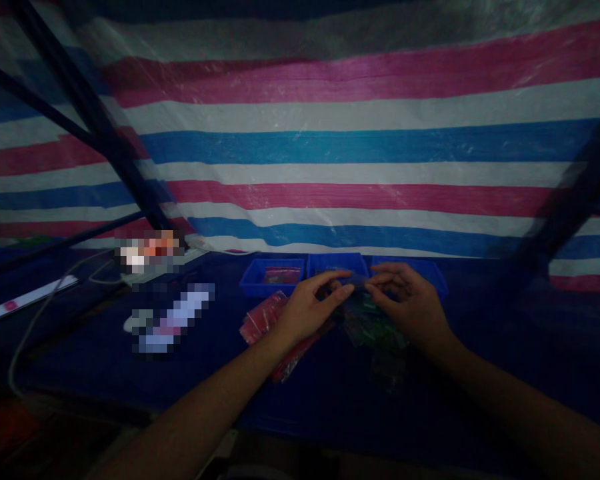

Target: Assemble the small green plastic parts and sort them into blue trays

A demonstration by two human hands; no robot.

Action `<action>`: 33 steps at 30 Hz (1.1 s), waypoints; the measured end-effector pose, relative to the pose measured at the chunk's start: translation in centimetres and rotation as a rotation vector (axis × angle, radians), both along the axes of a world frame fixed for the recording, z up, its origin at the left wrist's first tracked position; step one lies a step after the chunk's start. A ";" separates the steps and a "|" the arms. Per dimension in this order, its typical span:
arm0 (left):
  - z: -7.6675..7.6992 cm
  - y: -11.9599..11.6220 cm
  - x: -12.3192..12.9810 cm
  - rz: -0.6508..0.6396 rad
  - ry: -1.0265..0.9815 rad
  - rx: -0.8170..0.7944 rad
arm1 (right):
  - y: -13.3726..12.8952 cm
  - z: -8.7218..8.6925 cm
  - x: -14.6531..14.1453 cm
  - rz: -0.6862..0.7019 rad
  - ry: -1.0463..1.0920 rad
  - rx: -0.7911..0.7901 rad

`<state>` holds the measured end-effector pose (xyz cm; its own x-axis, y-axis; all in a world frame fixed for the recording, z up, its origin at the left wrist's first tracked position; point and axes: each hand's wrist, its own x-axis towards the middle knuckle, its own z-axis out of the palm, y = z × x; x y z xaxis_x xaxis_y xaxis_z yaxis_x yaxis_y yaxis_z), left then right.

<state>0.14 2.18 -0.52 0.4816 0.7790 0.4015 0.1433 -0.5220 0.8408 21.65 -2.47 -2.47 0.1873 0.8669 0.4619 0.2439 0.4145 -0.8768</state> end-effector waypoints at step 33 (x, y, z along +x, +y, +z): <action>-0.9 0.2 0.3 -0.024 -0.121 -0.077 | 0.1 -0.2 -0.5 0.162 0.017 -0.147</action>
<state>0.49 2.41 -1.43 0.4527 0.7983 0.3972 0.0269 -0.4574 0.8888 21.16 -2.32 -2.67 0.0465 0.9440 0.3266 0.1695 0.3148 -0.9339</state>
